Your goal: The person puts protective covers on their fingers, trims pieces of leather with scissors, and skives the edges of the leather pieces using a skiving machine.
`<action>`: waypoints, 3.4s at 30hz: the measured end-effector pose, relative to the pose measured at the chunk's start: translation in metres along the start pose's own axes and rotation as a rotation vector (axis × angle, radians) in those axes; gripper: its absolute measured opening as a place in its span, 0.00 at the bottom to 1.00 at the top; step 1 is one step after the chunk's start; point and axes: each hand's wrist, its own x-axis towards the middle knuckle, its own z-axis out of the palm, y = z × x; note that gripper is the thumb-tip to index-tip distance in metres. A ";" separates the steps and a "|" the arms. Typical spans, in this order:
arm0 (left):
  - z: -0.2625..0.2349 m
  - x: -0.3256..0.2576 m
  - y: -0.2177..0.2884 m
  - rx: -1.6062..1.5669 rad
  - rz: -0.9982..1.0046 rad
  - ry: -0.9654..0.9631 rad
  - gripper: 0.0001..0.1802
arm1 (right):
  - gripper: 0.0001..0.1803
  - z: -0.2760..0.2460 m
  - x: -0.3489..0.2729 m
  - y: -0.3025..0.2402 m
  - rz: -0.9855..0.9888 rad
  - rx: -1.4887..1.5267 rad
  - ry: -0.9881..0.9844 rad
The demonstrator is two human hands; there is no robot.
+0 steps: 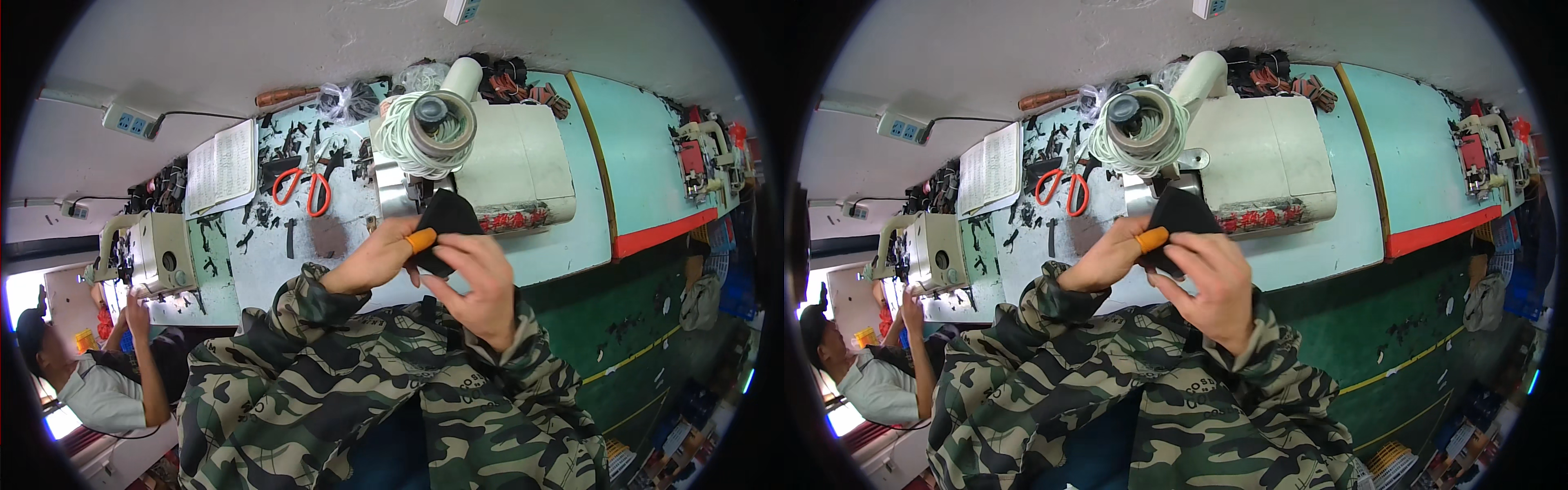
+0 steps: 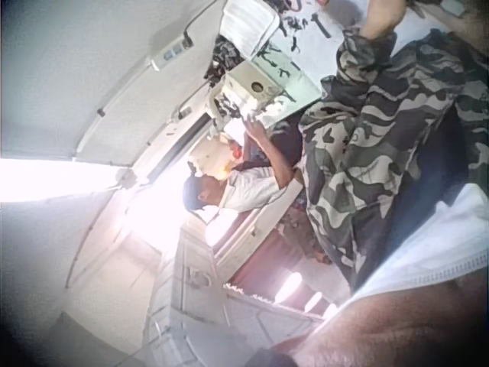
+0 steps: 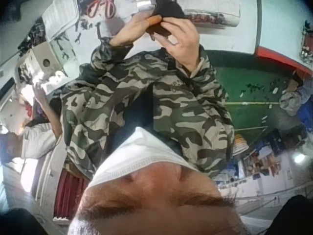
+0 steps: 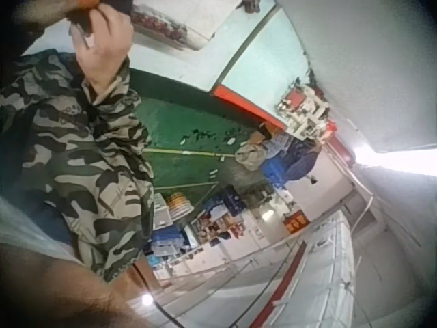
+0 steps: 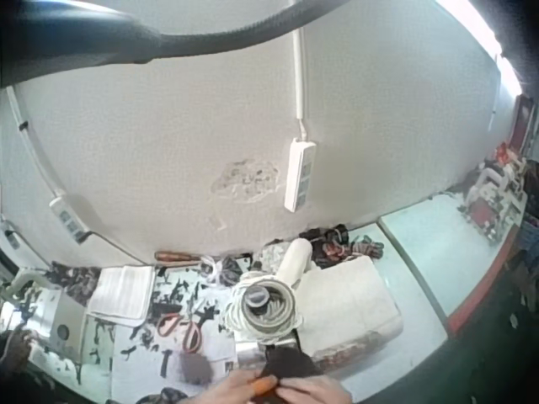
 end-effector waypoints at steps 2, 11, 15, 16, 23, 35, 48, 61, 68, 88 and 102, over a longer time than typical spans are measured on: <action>0.002 -0.009 0.014 -0.050 -0.044 -0.039 0.16 | 0.20 -0.006 0.000 -0.001 0.168 -0.047 0.140; -0.008 -0.015 0.001 -0.216 -0.044 -0.098 0.19 | 0.11 -0.016 -0.020 0.022 0.751 0.742 0.110; -0.010 -0.013 0.003 -0.245 -0.069 -0.105 0.20 | 0.10 -0.018 -0.017 0.016 0.738 0.713 0.108; -0.009 -0.012 0.005 -0.232 -0.063 -0.121 0.20 | 0.10 -0.018 -0.017 0.016 0.733 0.702 0.108; -0.012 -0.010 0.003 -0.206 -0.050 -0.205 0.19 | 0.09 -0.018 -0.016 0.008 0.702 0.651 0.116; -0.059 -0.044 0.013 -0.123 0.106 0.099 0.19 | 0.08 0.033 -0.024 -0.020 0.810 0.696 -0.133; -0.148 -0.105 -0.126 0.553 -0.310 0.738 0.13 | 0.13 0.021 -0.091 0.085 1.008 0.340 -0.358; -0.062 -0.037 -0.151 0.167 -0.028 0.417 0.11 | 0.09 0.096 -0.140 0.193 0.990 0.306 0.004; -0.062 -0.015 -0.159 -0.071 -0.160 0.351 0.12 | 0.09 0.090 -0.123 0.164 1.178 0.436 0.072; -0.053 -0.011 -0.155 -0.044 -0.170 0.479 0.14 | 0.07 0.100 -0.115 0.162 1.055 0.474 0.074; -0.058 -0.007 -0.163 -0.083 -0.211 0.430 0.16 | 0.15 0.102 -0.121 0.169 0.777 -0.015 0.038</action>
